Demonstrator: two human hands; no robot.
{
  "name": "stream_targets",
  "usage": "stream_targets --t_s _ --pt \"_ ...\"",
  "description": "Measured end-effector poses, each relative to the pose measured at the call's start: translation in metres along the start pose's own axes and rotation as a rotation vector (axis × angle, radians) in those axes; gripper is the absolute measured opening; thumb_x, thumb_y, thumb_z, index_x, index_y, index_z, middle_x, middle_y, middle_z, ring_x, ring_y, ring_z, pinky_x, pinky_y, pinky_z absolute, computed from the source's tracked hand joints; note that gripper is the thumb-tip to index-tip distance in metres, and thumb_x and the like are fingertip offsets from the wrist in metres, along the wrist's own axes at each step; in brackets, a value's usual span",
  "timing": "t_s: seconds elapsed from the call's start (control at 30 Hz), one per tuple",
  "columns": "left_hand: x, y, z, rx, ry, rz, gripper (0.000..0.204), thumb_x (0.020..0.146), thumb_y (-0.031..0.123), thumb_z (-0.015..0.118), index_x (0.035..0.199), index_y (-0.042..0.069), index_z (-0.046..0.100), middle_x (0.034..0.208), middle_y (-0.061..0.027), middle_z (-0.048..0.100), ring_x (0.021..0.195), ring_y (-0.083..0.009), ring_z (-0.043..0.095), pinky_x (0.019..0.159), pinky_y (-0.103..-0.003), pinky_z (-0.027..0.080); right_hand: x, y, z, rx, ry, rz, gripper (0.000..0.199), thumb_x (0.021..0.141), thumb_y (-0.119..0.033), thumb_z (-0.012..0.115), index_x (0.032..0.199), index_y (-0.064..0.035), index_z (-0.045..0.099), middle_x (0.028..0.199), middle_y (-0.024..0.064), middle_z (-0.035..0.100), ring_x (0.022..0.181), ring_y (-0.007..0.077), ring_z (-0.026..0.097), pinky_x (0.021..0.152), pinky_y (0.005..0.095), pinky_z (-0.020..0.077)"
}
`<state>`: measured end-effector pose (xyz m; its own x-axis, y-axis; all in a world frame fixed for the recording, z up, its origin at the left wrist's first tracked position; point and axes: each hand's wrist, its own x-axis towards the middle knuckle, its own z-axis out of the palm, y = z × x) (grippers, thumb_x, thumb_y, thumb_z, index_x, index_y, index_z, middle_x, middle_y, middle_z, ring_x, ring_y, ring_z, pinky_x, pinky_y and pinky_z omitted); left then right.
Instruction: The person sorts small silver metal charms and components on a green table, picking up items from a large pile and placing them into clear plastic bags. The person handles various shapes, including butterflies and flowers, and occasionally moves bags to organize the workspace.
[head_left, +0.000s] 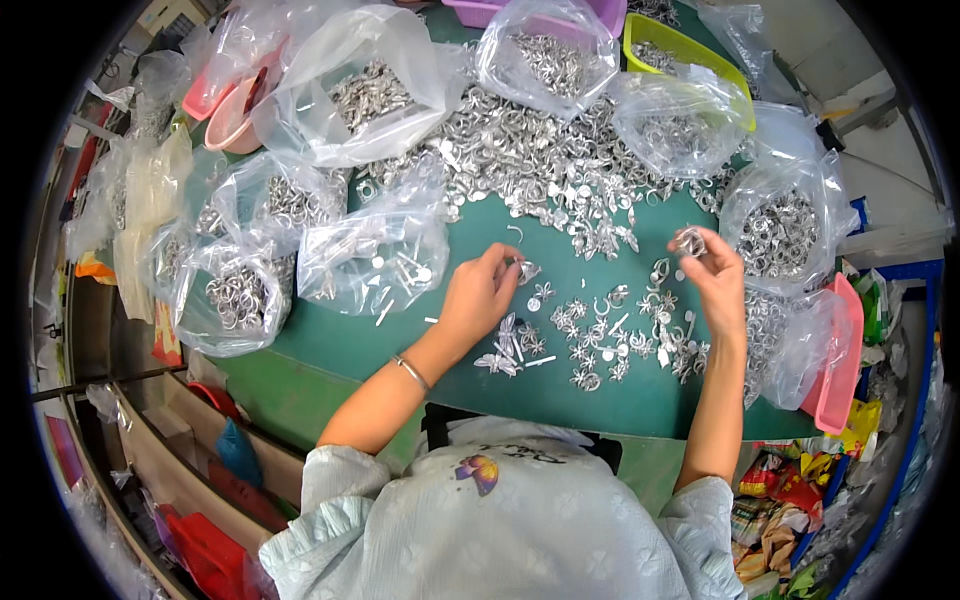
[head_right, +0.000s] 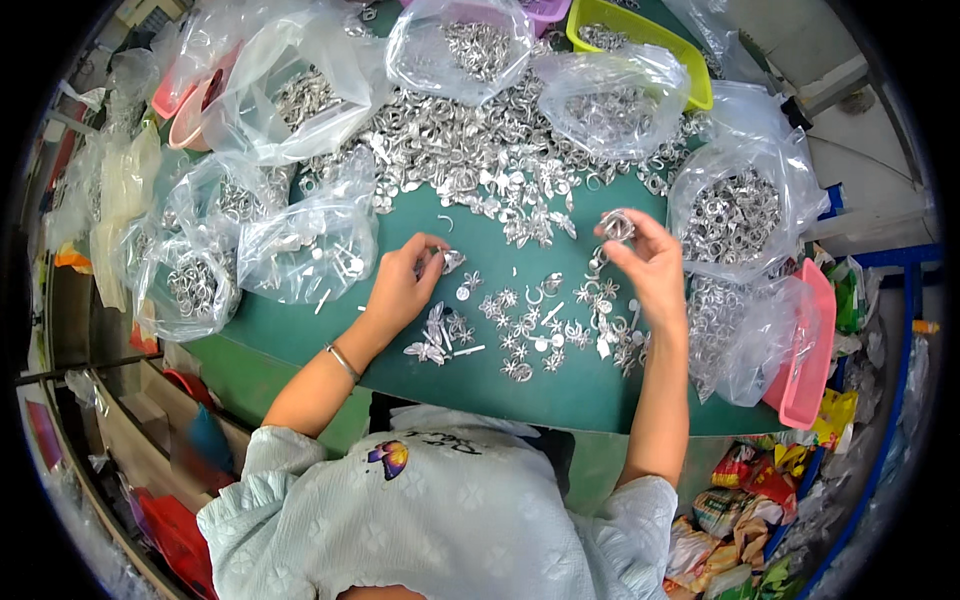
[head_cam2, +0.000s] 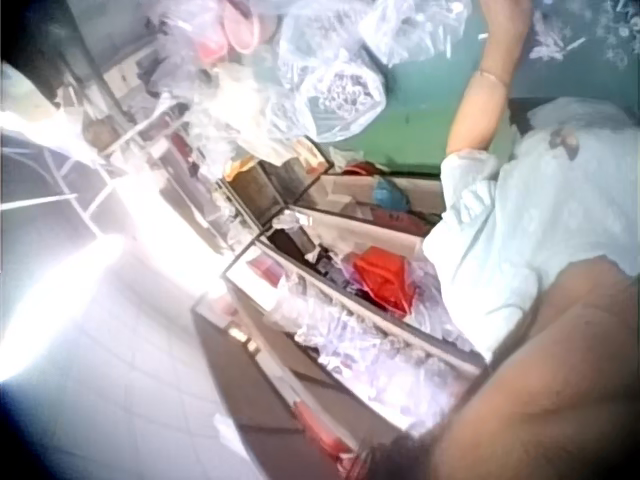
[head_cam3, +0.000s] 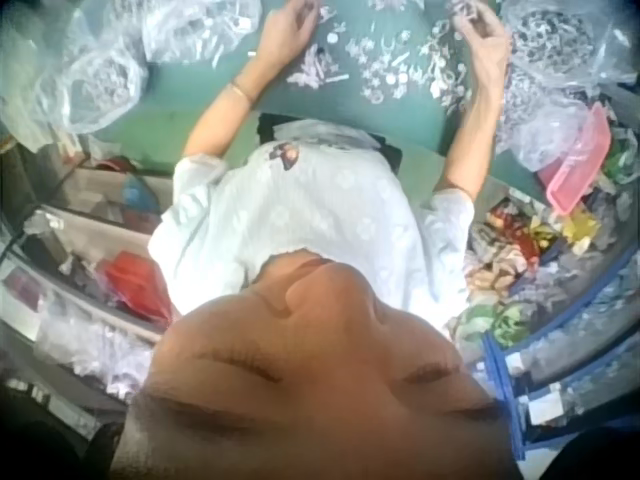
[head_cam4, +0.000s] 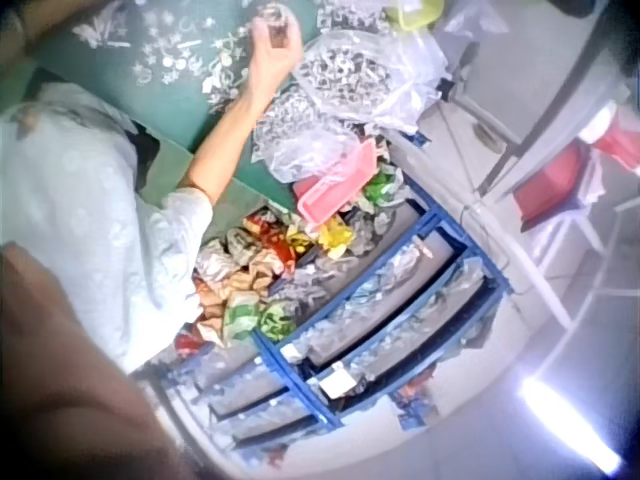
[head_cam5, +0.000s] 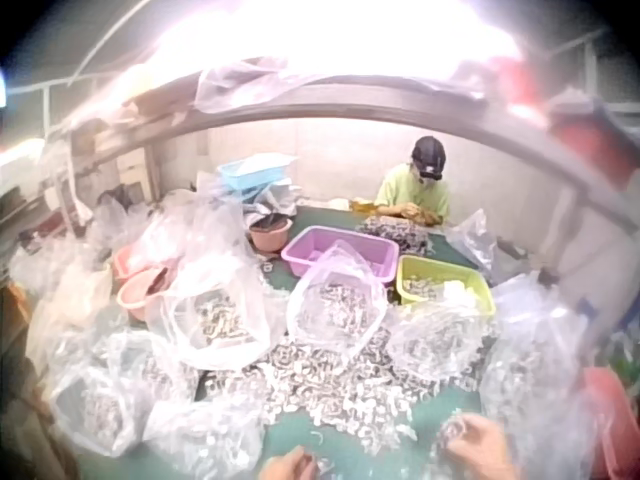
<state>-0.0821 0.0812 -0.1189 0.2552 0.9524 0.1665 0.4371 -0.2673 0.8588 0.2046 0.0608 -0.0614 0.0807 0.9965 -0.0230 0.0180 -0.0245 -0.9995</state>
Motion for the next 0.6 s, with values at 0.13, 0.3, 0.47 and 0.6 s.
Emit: stream_targets --t_s 0.13,0.3,0.47,0.6 --pt "0.003 -0.002 0.005 -0.024 -0.015 0.04 0.009 0.079 0.006 0.058 0.087 0.002 0.056 0.051 -0.0103 0.046 0.044 -0.0253 0.047 0.044 -0.035 0.036 0.009 0.031 -0.006 -1.083 0.051 -0.349 0.028 0.068 -0.008 0.07 0.093 0.0011 0.062 0.114 0.0085 0.054 0.104 0.0196 0.049 0.087 0.0309 0.0403" --pt "0.001 0.002 -0.001 -0.022 -0.036 -0.026 0.009 0.078 0.006 0.059 0.086 0.002 0.057 0.051 -0.0104 0.046 0.044 -0.0242 0.047 0.044 -0.034 0.036 0.011 0.022 -0.002 -0.713 -0.014 -0.351 0.033 0.072 -0.013 0.068 0.103 -0.0017 0.059 0.115 0.0101 0.052 0.112 0.0291 0.043 0.095 0.0386 0.0325" --pt "0.003 0.001 -0.001 -0.043 -0.032 -0.033 0.01 0.078 0.006 0.059 0.087 0.001 0.057 0.051 -0.0102 0.046 0.044 -0.0236 0.047 0.045 -0.034 0.036 0.016 0.032 -0.012 -1.069 0.131 -0.337 0.034 0.073 -0.012 0.065 0.104 -0.0033 0.058 0.118 0.0104 0.051 0.108 0.0294 0.044 0.092 0.0392 0.033" --pt "0.002 0.003 -0.002 -0.039 -0.051 -0.082 0.01 0.077 0.006 0.059 0.086 0.001 0.057 0.052 -0.0104 0.047 0.045 -0.0242 0.048 0.045 -0.035 0.036 0.016 0.02 0.021 -0.966 0.099 -0.327 0.035 0.073 -0.013 0.065 0.105 -0.0032 0.056 0.111 0.0122 0.052 0.104 0.0299 0.046 0.091 0.0388 0.0338"
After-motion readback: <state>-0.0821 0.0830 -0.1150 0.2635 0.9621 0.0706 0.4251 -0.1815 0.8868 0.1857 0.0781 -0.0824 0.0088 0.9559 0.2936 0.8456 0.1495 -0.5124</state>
